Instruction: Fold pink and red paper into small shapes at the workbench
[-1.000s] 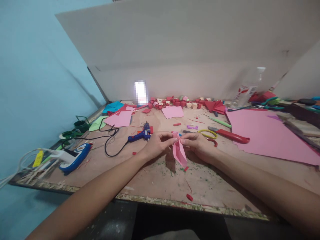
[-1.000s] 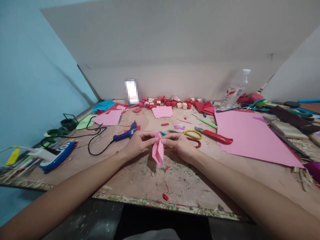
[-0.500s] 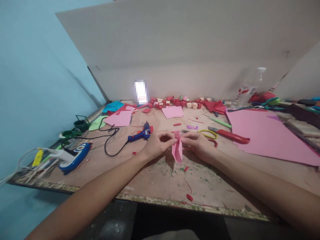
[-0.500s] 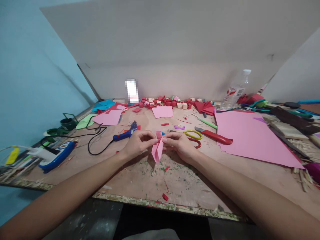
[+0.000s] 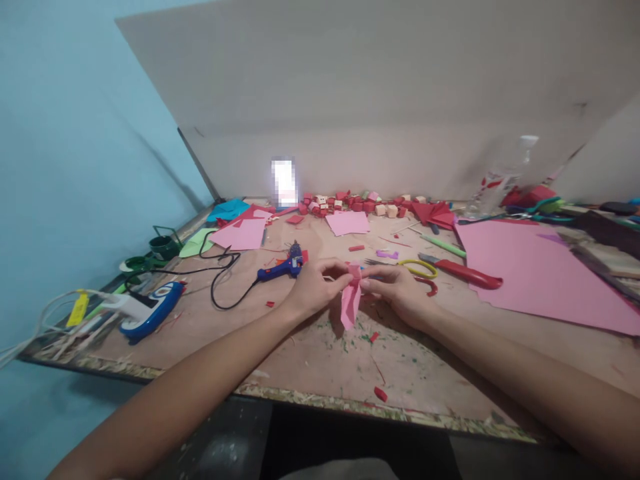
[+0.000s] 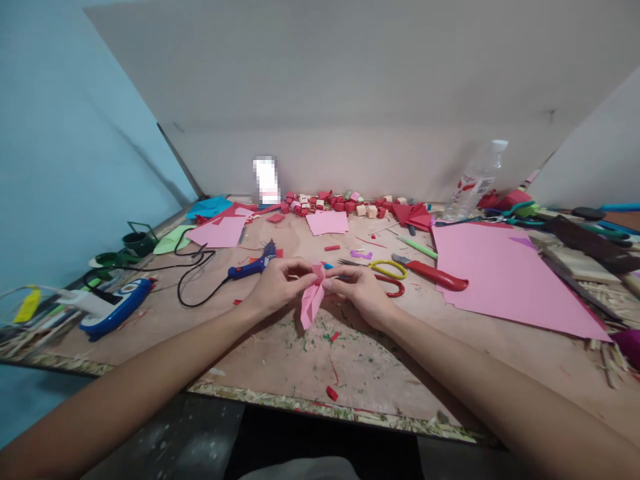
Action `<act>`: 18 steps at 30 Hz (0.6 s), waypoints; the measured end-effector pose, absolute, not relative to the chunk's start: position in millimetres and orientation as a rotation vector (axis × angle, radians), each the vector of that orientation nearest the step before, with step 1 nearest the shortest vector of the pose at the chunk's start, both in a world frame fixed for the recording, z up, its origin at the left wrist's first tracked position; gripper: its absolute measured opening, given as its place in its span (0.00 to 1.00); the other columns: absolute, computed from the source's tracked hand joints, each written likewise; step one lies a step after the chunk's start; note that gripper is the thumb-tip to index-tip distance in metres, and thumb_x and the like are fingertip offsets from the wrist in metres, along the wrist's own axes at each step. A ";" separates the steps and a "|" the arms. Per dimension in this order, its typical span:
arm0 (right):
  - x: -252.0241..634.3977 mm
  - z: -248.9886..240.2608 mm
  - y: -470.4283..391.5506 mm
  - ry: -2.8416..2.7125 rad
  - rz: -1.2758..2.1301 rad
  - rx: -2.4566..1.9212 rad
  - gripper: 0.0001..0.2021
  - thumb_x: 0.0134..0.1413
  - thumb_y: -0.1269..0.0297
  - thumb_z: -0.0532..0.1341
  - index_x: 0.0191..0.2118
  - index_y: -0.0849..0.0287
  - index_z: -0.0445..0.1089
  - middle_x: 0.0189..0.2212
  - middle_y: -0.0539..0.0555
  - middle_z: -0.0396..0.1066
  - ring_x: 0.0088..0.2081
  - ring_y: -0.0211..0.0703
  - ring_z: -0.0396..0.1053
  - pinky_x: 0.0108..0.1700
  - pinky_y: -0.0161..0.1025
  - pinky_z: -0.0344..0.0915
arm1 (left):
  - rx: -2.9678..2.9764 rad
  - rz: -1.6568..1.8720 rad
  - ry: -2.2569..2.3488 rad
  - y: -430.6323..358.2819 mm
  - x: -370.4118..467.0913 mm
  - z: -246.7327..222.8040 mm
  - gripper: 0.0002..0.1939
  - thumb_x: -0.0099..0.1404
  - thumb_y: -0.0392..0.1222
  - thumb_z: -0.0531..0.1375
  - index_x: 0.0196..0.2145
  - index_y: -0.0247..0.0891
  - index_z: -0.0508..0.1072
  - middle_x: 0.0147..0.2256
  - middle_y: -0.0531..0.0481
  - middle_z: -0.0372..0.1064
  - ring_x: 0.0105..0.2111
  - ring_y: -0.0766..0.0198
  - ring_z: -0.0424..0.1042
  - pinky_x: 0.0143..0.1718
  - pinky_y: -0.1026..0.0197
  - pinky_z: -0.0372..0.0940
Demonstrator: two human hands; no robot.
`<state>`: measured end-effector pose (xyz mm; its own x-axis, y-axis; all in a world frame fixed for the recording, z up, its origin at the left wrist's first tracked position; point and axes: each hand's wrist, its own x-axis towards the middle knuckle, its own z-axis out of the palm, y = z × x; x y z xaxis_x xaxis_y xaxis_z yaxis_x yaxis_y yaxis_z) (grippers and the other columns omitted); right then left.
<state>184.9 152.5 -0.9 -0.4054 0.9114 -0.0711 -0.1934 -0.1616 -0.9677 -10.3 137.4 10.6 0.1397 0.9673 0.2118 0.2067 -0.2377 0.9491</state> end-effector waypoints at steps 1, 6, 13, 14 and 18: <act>184.5 1.0 151.9 -1.272 1.680 -0.914 0.14 0.39 0.59 0.79 0.34 0.59 0.83 0.31 0.53 0.80 0.30 0.42 0.74 0.37 0.40 0.71 | 1.594 1.178 1.164 136.6 -9.7 11.0 0.06 0.59 0.40 0.67 0.30 0.34 0.80 0.32 0.46 0.80 0.32 0.60 0.76 0.36 0.60 0.69; 182.8 6.9 149.3 -1.274 1.634 -0.939 0.12 0.36 0.61 0.79 0.29 0.59 0.83 0.26 0.51 0.77 0.27 0.40 0.70 0.36 0.39 0.70 | 1.515 1.177 1.084 136.3 -8.4 9.3 0.08 0.59 0.43 0.68 0.31 0.33 0.80 0.32 0.46 0.79 0.32 0.60 0.76 0.38 0.60 0.70; 183.6 -3.3 154.0 -1.156 1.667 -0.888 0.12 0.40 0.57 0.78 0.31 0.58 0.83 0.29 0.53 0.79 0.30 0.43 0.74 0.38 0.42 0.72 | 1.333 1.095 0.938 142.2 -15.2 5.2 0.15 0.56 0.46 0.70 0.37 0.31 0.81 0.33 0.45 0.79 0.31 0.61 0.75 0.36 0.60 0.69; 183.9 -4.1 154.5 -1.147 1.680 -0.877 0.12 0.40 0.57 0.79 0.30 0.58 0.83 0.29 0.53 0.79 0.30 0.44 0.74 0.39 0.42 0.73 | 1.320 1.090 0.934 142.8 -15.3 5.2 0.16 0.53 0.46 0.72 0.36 0.31 0.82 0.32 0.45 0.79 0.30 0.61 0.75 0.36 0.60 0.69; 185.5 -4.9 154.9 -1.137 1.738 -0.836 0.13 0.40 0.57 0.79 0.31 0.58 0.83 0.30 0.54 0.79 0.32 0.45 0.75 0.41 0.44 0.74 | 1.275 1.103 0.931 143.7 -12.2 5.0 0.18 0.50 0.48 0.75 0.32 0.32 0.81 0.30 0.48 0.77 0.30 0.63 0.73 0.35 0.61 0.67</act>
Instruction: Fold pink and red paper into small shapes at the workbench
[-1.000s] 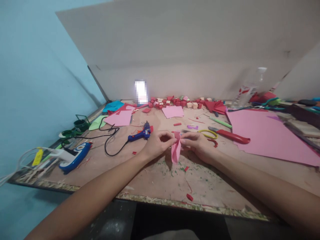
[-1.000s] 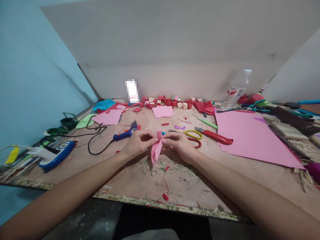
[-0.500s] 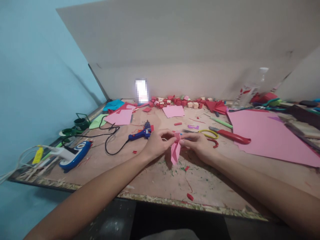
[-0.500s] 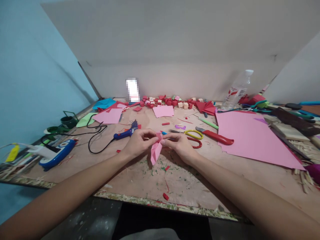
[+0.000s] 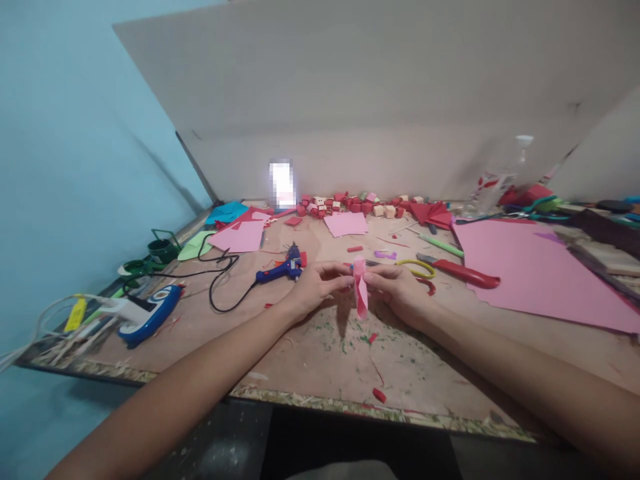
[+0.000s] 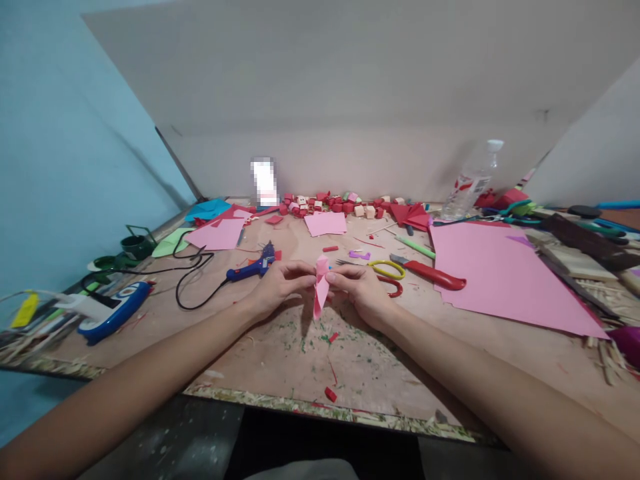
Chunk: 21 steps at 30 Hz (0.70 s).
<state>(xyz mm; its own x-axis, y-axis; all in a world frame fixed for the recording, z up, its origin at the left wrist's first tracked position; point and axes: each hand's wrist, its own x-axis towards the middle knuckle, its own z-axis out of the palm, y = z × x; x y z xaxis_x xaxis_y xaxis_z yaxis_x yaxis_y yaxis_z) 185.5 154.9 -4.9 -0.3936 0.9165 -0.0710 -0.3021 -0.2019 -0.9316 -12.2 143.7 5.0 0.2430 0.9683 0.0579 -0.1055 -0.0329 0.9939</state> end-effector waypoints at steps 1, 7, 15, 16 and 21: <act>186.1 -5.0 154.8 -1.138 1.754 -0.828 0.13 0.41 0.57 0.79 0.31 0.58 0.83 0.30 0.55 0.80 0.32 0.45 0.76 0.42 0.45 0.74 | 1.266 1.109 0.932 143.8 -11.2 4.9 0.18 0.50 0.49 0.75 0.31 0.32 0.81 0.30 0.49 0.77 0.29 0.64 0.72 0.35 0.62 0.67; 190.3 -5.9 156.1 -1.167 1.840 -0.797 0.15 0.43 0.55 0.78 0.35 0.59 0.83 0.31 0.57 0.80 0.35 0.49 0.77 0.45 0.49 0.73 | 1.230 1.105 0.933 143.6 -9.6 4.3 0.20 0.48 0.52 0.76 0.28 0.33 0.79 0.26 0.51 0.75 0.26 0.66 0.71 0.32 0.62 0.67; 187.1 2.3 153.0 -1.187 1.806 -0.816 0.18 0.46 0.50 0.75 0.37 0.58 0.81 0.35 0.57 0.80 0.36 0.49 0.77 0.41 0.44 0.72 | 1.243 1.118 0.952 143.1 -12.2 10.3 0.20 0.47 0.52 0.76 0.29 0.33 0.80 0.24 0.52 0.74 0.25 0.66 0.71 0.31 0.63 0.67; 186.3 2.8 152.4 -1.191 1.785 -0.834 0.17 0.45 0.51 0.76 0.37 0.58 0.81 0.34 0.56 0.80 0.35 0.48 0.76 0.40 0.43 0.72 | 1.248 1.114 0.956 142.9 -12.6 10.5 0.20 0.47 0.51 0.76 0.29 0.34 0.79 0.24 0.51 0.74 0.26 0.66 0.71 0.32 0.63 0.67; 182.5 3.2 149.9 -1.226 1.651 -0.970 0.14 0.40 0.57 0.77 0.32 0.60 0.80 0.28 0.51 0.77 0.26 0.39 0.71 0.30 0.35 0.66 | 1.280 1.039 1.007 142.5 -14.3 5.5 0.19 0.51 0.52 0.73 0.31 0.33 0.79 0.25 0.50 0.74 0.25 0.66 0.71 0.29 0.63 0.66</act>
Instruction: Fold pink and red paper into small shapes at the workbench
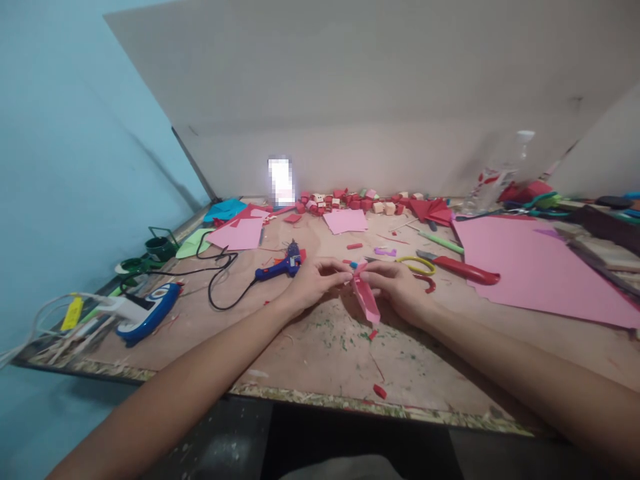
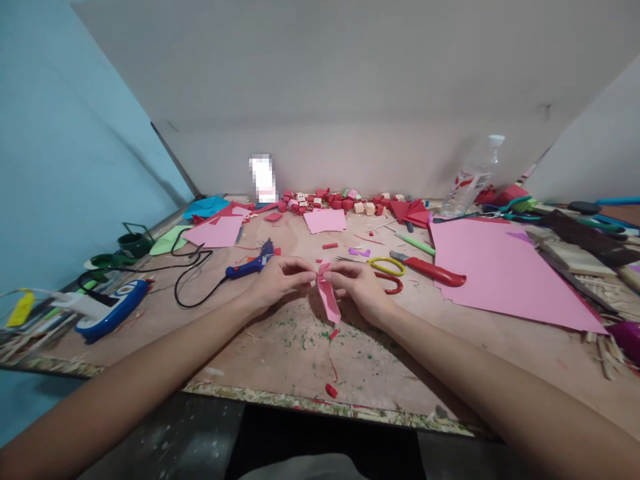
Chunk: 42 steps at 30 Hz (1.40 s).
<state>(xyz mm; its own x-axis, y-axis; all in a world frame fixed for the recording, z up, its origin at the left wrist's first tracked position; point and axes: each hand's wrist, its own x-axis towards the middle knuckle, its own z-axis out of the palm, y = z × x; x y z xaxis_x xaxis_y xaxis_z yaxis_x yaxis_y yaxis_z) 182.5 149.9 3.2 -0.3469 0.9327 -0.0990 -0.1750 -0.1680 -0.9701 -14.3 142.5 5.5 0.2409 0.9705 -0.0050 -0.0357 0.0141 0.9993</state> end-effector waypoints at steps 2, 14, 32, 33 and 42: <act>180.9 3.7 149.0 -1.248 1.609 -1.018 0.13 0.41 0.59 0.77 0.31 0.61 0.80 0.26 0.50 0.75 0.25 0.37 0.68 0.27 0.33 0.62 | 1.315 1.014 1.043 142.8 -14.8 2.9 0.18 0.54 0.52 0.71 0.32 0.33 0.79 0.25 0.50 0.73 0.23 0.67 0.69 0.27 0.64 0.64; 178.1 4.6 149.5 -1.303 1.638 -1.029 0.13 0.42 0.60 0.76 0.31 0.64 0.82 0.27 0.52 0.76 0.27 0.37 0.69 0.31 0.34 0.65 | 1.752 0.997 1.233 135.1 -8.3 16.8 0.05 0.61 0.37 0.64 0.32 0.35 0.81 0.30 0.49 0.78 0.29 0.63 0.73 0.32 0.63 0.65; 188.6 -1.4 159.5 -1.066 1.926 -0.845 0.13 0.39 0.66 0.79 0.32 0.62 0.79 0.30 0.54 0.80 0.33 0.43 0.79 0.40 0.38 0.78 | 1.801 1.177 1.189 137.4 -10.8 12.5 0.03 0.61 0.36 0.64 0.34 0.35 0.78 0.33 0.50 0.77 0.32 0.64 0.76 0.36 0.64 0.69; 188.5 -2.0 159.5 -1.067 1.934 -0.844 0.12 0.40 0.66 0.79 0.32 0.62 0.79 0.30 0.54 0.80 0.32 0.43 0.80 0.40 0.38 0.78 | 1.812 1.188 1.190 136.3 -10.4 13.6 0.02 0.62 0.36 0.65 0.34 0.36 0.78 0.34 0.50 0.78 0.32 0.64 0.76 0.36 0.64 0.70; 188.9 -4.3 159.1 -1.077 1.998 -0.812 0.13 0.41 0.68 0.79 0.35 0.63 0.80 0.33 0.57 0.81 0.34 0.44 0.80 0.42 0.39 0.78 | 1.966 1.257 1.130 135.8 -12.7 12.8 0.03 0.62 0.34 0.64 0.30 0.36 0.74 0.30 0.51 0.74 0.30 0.65 0.74 0.33 0.64 0.69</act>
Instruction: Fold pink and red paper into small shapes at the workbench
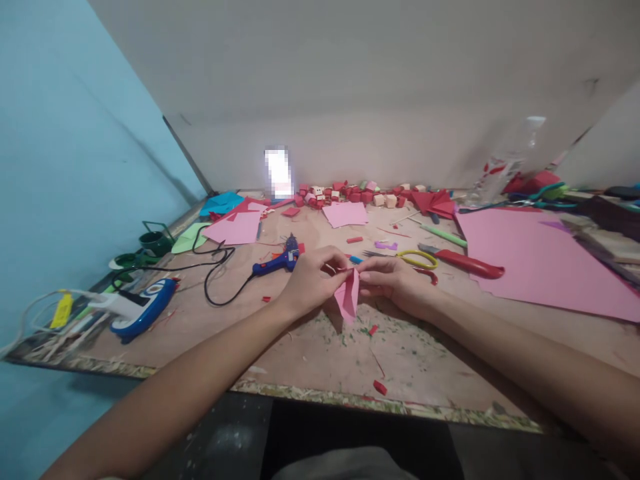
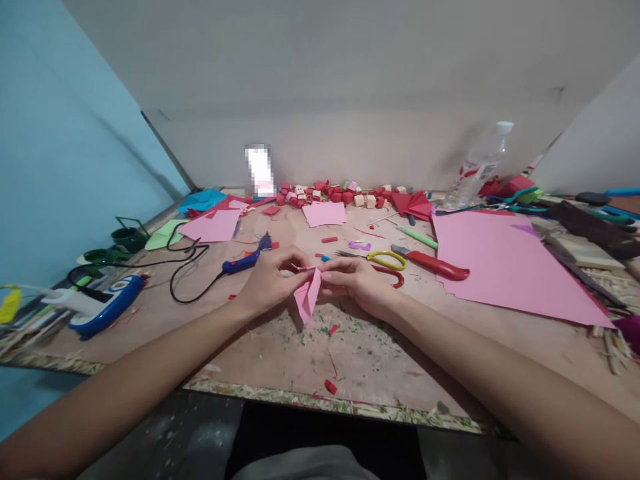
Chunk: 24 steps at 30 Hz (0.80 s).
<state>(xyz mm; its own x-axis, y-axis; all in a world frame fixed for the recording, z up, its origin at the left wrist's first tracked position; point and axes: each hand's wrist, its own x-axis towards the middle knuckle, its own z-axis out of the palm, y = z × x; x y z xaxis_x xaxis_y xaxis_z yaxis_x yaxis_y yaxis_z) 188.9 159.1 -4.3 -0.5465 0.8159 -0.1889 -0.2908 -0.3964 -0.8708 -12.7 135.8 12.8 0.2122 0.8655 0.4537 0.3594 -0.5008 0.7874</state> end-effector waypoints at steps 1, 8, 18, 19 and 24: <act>188.9 -3.9 159.1 -1.076 1.999 -0.813 0.13 0.40 0.68 0.79 0.34 0.63 0.80 0.33 0.57 0.81 0.34 0.44 0.80 0.42 0.39 0.78 | 2.006 1.253 1.109 135.5 -13.3 12.7 0.04 0.62 0.33 0.63 0.30 0.36 0.74 0.30 0.51 0.74 0.30 0.65 0.73 0.33 0.64 0.69; 191.6 -2.1 163.3 -1.063 1.960 -0.837 0.13 0.38 0.68 0.80 0.32 0.62 0.80 0.31 0.53 0.80 0.32 0.39 0.79 0.41 0.35 0.76 | 2.257 1.172 0.964 134.1 -20.8 17.9 0.06 0.62 0.30 0.61 0.34 0.38 0.76 0.37 0.46 0.76 0.40 0.59 0.75 0.44 0.58 0.69; 188.6 2.7 158.4 -1.074 1.958 -0.841 0.12 0.39 0.67 0.79 0.31 0.61 0.80 0.30 0.54 0.80 0.32 0.42 0.78 0.42 0.41 0.76 | 2.178 1.151 1.013 134.7 -21.8 24.2 0.06 0.67 0.36 0.63 0.32 0.36 0.78 0.34 0.46 0.78 0.36 0.60 0.77 0.41 0.59 0.70; 188.2 3.6 157.8 -1.077 1.963 -0.842 0.12 0.39 0.67 0.79 0.31 0.61 0.80 0.30 0.54 0.80 0.32 0.42 0.78 0.42 0.41 0.76 | 2.164 1.138 1.021 135.0 -21.1 24.0 0.04 0.66 0.36 0.63 0.32 0.36 0.78 0.34 0.46 0.78 0.36 0.60 0.77 0.39 0.61 0.70; 187.5 4.3 157.0 -1.095 1.969 -0.852 0.12 0.38 0.67 0.80 0.30 0.61 0.80 0.29 0.54 0.80 0.31 0.43 0.79 0.41 0.41 0.76 | 2.206 1.022 0.984 136.5 -21.7 24.5 0.07 0.67 0.33 0.63 0.39 0.38 0.81 0.39 0.46 0.80 0.41 0.59 0.77 0.44 0.59 0.69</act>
<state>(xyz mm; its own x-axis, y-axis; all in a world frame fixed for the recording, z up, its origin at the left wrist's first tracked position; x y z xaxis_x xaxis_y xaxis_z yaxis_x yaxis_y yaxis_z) 187.5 157.0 4.3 -0.5251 0.8272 -0.1998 -0.2667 -0.3829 -0.8844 -21.7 136.5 24.5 0.4536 0.7827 0.4262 0.3966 -0.6055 0.6900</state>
